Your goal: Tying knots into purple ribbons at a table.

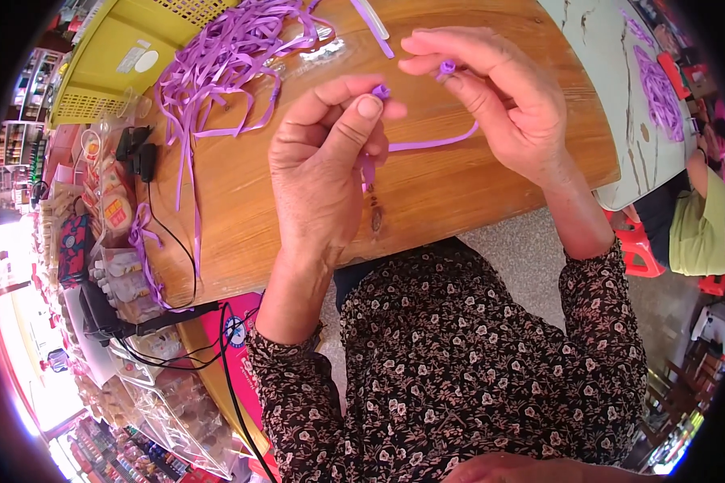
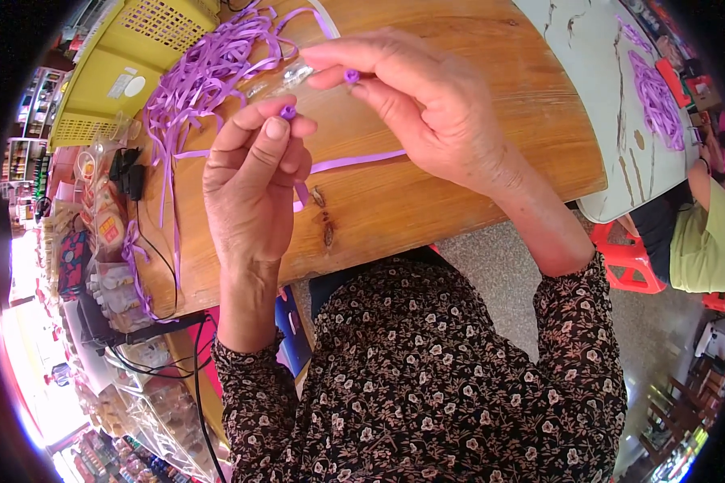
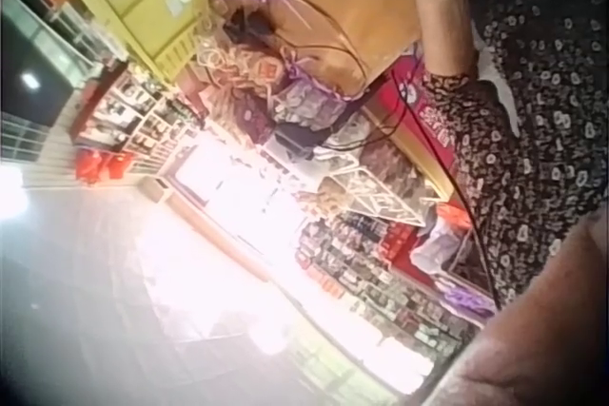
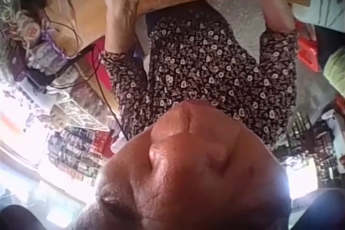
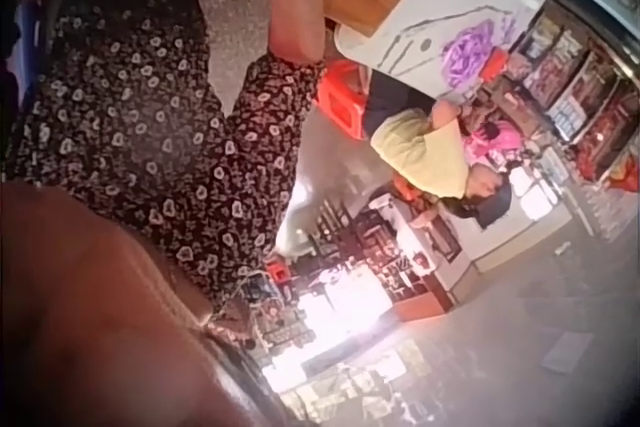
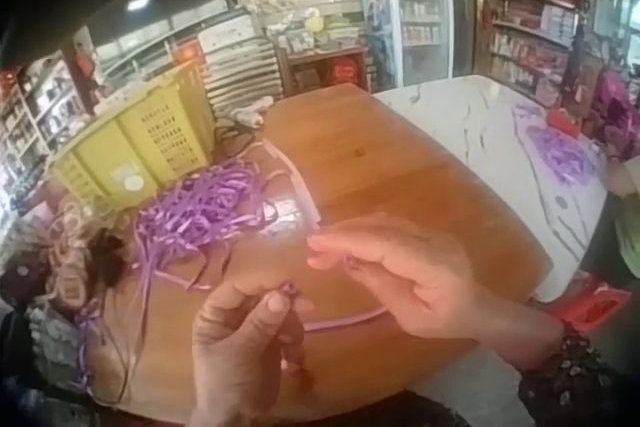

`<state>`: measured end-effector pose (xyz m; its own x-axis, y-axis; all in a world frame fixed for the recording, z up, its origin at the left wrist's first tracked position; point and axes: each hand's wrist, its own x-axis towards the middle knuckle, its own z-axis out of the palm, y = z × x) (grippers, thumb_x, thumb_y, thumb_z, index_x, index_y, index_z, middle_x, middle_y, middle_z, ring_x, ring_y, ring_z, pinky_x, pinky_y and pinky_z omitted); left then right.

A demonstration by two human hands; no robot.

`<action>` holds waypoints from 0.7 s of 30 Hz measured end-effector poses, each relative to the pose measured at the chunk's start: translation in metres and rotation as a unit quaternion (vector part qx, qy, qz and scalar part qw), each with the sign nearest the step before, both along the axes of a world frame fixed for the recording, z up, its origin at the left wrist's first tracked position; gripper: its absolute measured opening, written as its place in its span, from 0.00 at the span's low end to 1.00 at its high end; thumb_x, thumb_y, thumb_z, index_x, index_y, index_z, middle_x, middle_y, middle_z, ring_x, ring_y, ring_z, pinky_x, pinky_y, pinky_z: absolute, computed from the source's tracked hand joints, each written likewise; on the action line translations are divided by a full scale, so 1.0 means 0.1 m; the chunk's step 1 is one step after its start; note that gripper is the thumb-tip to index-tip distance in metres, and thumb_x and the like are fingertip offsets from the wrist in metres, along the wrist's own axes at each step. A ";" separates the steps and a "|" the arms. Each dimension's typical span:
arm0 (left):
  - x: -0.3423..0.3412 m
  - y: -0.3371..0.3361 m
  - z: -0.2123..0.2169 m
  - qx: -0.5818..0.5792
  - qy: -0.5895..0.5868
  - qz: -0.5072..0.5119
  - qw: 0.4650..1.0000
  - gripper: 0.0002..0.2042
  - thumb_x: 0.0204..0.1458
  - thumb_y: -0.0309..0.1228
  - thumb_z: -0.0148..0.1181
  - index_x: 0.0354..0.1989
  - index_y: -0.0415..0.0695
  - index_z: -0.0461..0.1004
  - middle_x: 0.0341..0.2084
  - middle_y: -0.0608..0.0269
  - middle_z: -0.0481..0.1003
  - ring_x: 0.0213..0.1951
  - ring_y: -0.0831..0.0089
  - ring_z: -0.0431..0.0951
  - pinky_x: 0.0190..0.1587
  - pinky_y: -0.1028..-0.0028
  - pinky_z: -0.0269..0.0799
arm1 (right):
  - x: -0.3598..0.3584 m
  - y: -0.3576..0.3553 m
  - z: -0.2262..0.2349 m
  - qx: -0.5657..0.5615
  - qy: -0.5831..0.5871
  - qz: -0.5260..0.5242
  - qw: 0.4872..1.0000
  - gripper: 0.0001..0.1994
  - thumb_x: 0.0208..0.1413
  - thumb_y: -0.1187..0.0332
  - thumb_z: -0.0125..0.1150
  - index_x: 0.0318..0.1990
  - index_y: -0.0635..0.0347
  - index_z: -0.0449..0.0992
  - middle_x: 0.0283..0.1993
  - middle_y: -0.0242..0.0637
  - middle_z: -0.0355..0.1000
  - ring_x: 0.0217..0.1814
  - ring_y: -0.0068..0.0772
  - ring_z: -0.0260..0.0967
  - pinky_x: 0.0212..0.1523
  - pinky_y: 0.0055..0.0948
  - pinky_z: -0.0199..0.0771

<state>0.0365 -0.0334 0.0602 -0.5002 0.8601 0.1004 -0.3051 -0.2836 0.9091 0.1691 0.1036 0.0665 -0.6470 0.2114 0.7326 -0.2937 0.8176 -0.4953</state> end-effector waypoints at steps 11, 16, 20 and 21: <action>0.01 0.07 -0.10 0.033 -0.060 -0.001 0.998 0.08 0.54 0.21 0.56 0.42 0.39 0.74 0.30 0.61 0.77 0.26 0.85 0.68 0.28 0.86 0.61 | -0.08 0.09 -0.15 -0.281 0.003 0.111 0.953 0.10 0.56 0.82 0.51 0.44 0.66 0.74 0.50 0.46 0.71 0.49 0.36 0.73 0.44 0.23 0.73; -0.01 0.08 -0.14 0.027 -0.067 -0.011 0.997 0.08 0.53 0.20 0.57 0.42 0.39 0.74 0.30 0.66 0.75 0.25 0.87 0.65 0.26 0.86 0.58 | -0.10 0.14 -0.16 -0.192 -0.016 0.100 0.976 0.11 0.56 0.80 0.53 0.46 0.66 0.74 0.44 0.40 0.72 0.44 0.29 0.73 0.40 0.21 0.72; 0.01 0.13 -0.17 0.020 -0.068 -0.002 0.997 0.08 0.52 0.20 0.57 0.41 0.39 0.75 0.29 0.66 0.75 0.24 0.88 0.64 0.25 0.87 0.58 | -0.12 0.11 -0.14 -0.101 -0.016 0.057 0.993 0.12 0.55 0.79 0.55 0.48 0.66 0.74 0.39 0.36 0.71 0.42 0.26 0.71 0.41 0.21 0.73; 0.03 0.16 -0.15 0.020 -0.075 0.007 0.997 0.08 0.52 0.20 0.58 0.40 0.38 0.75 0.29 0.67 0.75 0.24 0.88 0.64 0.25 0.87 0.57 | -0.12 0.07 -0.14 -0.103 -0.018 0.055 0.993 0.12 0.55 0.79 0.55 0.48 0.66 0.74 0.39 0.36 0.71 0.42 0.26 0.71 0.41 0.21 0.73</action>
<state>0.0392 -0.0179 0.0450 -0.5239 0.8498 0.0582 -0.4327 -0.3244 0.8411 0.1572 0.1107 0.0521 -0.6991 0.2803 0.6577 -0.3553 0.6621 -0.6598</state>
